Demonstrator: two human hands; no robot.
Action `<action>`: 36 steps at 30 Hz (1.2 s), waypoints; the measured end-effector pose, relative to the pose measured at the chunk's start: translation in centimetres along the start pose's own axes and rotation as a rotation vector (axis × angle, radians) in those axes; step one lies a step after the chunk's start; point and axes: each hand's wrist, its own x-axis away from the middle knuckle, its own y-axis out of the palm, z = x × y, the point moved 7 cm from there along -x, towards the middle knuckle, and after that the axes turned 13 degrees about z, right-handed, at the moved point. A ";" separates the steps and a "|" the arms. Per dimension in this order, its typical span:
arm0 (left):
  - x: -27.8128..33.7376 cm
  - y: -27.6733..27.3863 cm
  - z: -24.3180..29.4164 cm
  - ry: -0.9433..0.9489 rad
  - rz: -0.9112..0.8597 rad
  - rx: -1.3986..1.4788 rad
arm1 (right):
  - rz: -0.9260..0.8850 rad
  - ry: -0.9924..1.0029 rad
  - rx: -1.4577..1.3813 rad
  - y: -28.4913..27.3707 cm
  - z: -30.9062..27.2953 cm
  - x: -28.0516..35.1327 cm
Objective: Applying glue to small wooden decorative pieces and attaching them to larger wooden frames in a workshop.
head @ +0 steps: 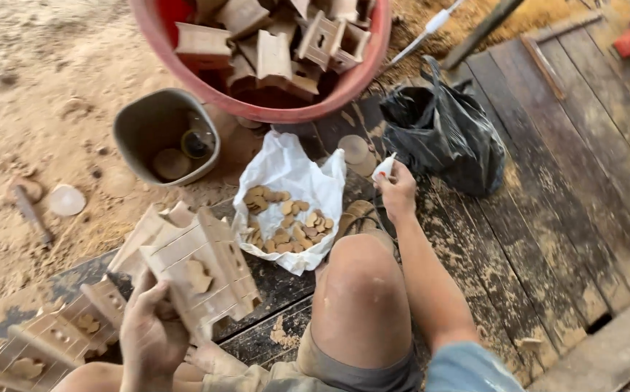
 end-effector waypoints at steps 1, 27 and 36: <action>-0.2 0.2 -0.3 -0.009 -0.010 -0.013 | 0.017 0.008 0.000 -0.4 -0.5 -0.3; -5.8 10.5 -3.2 -0.022 0.081 -0.079 | -0.277 0.068 0.231 -2.5 -6.1 2.2; -9.0 21.7 -15.0 -0.235 -0.161 0.108 | 0.004 -0.463 -0.074 -1.6 -11.8 15.0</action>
